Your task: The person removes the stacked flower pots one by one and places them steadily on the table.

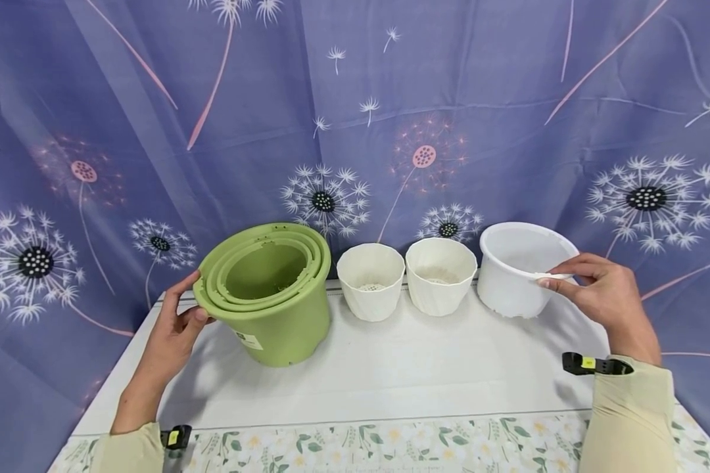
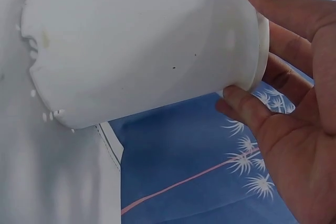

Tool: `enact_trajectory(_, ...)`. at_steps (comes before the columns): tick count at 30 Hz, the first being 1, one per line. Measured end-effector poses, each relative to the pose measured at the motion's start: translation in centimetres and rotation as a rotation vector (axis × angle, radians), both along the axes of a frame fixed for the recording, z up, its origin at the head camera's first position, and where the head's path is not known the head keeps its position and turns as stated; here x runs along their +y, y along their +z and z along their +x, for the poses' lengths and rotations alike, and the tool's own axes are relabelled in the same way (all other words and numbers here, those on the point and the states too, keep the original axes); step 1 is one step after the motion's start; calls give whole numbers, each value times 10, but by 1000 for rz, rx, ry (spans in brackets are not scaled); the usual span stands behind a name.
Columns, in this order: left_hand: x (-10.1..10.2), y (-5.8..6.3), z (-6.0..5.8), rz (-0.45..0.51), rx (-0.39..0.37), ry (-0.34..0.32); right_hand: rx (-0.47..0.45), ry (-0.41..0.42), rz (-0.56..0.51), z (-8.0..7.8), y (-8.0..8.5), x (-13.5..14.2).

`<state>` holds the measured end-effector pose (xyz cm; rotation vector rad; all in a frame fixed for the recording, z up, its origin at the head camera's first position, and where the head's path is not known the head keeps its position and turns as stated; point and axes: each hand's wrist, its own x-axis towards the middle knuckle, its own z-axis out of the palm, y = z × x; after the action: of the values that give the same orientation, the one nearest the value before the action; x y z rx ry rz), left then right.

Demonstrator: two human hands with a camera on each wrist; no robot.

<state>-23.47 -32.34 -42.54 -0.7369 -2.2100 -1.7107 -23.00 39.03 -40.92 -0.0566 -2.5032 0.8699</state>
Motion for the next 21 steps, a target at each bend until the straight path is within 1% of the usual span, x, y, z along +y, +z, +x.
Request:
enact_trajectory(5,1,0,-1,-29,7,27,-13,10,3,0,-1,1)
enact_trajectory(8,1,0,-1,-51,8,48,2,21,19,0,-1,2)
enact_trajectory(12,2,1,-1,-50,13,48,41,37,23,0,-1,4)
enact_trajectory(15,2,3,0,-61,20,54,38,51,26,-1,-1,4)
enact_trajectory(18,1,2,0,-73,19,63,17,67,35,-1,-2,3)
enact_trajectory(21,1,1,0,-58,9,51,22,81,47,0,-2,3)
